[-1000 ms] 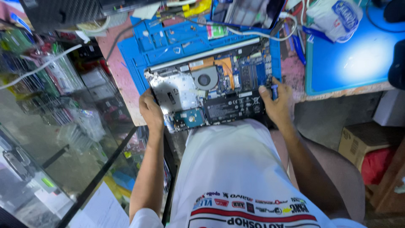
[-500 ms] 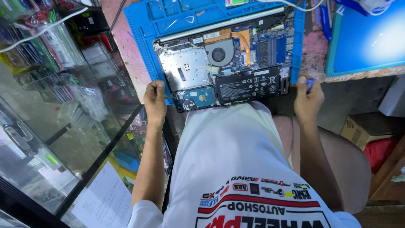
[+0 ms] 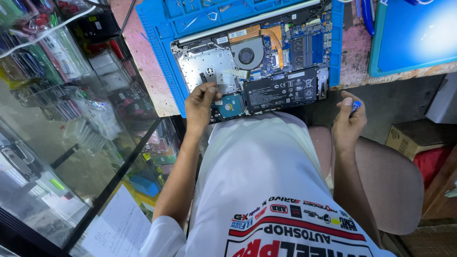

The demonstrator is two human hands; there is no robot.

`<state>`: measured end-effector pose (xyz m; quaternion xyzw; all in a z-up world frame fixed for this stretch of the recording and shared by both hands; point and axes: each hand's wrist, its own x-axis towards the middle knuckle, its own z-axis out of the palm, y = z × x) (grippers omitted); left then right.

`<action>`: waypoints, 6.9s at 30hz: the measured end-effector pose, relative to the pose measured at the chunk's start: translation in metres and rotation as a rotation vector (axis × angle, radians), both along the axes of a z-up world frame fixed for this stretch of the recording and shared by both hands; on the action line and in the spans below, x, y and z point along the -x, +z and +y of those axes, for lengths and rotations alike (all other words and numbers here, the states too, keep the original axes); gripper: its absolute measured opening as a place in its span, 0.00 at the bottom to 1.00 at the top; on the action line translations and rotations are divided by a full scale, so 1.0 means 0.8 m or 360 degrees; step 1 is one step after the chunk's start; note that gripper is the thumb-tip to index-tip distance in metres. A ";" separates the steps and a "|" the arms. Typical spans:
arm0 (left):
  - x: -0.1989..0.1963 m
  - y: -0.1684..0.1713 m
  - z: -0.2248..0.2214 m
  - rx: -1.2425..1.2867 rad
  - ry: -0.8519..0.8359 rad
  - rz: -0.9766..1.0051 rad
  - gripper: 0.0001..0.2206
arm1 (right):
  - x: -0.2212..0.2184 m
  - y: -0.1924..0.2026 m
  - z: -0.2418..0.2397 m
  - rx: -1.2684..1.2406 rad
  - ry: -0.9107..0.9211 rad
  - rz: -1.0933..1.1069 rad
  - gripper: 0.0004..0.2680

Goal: The person places a battery into a laptop chassis, aligns it, and then connects a small ribbon cable using a blue plastic tool.

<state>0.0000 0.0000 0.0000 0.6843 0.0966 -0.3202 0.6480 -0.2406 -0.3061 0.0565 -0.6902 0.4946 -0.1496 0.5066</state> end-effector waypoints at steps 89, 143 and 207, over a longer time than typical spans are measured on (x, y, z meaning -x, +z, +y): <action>-0.095 0.007 -0.108 -0.1225 0.0796 -0.1348 0.09 | -0.034 0.017 -0.110 0.0815 0.1026 0.0225 0.10; 0.252 0.023 -0.122 -0.0780 0.0444 -0.0765 0.06 | -0.020 0.003 -0.148 0.0641 0.1160 -0.0111 0.08; 0.204 0.041 -0.136 -0.0739 0.0460 -0.0640 0.09 | -0.030 0.010 -0.126 0.0377 0.1867 0.0174 0.15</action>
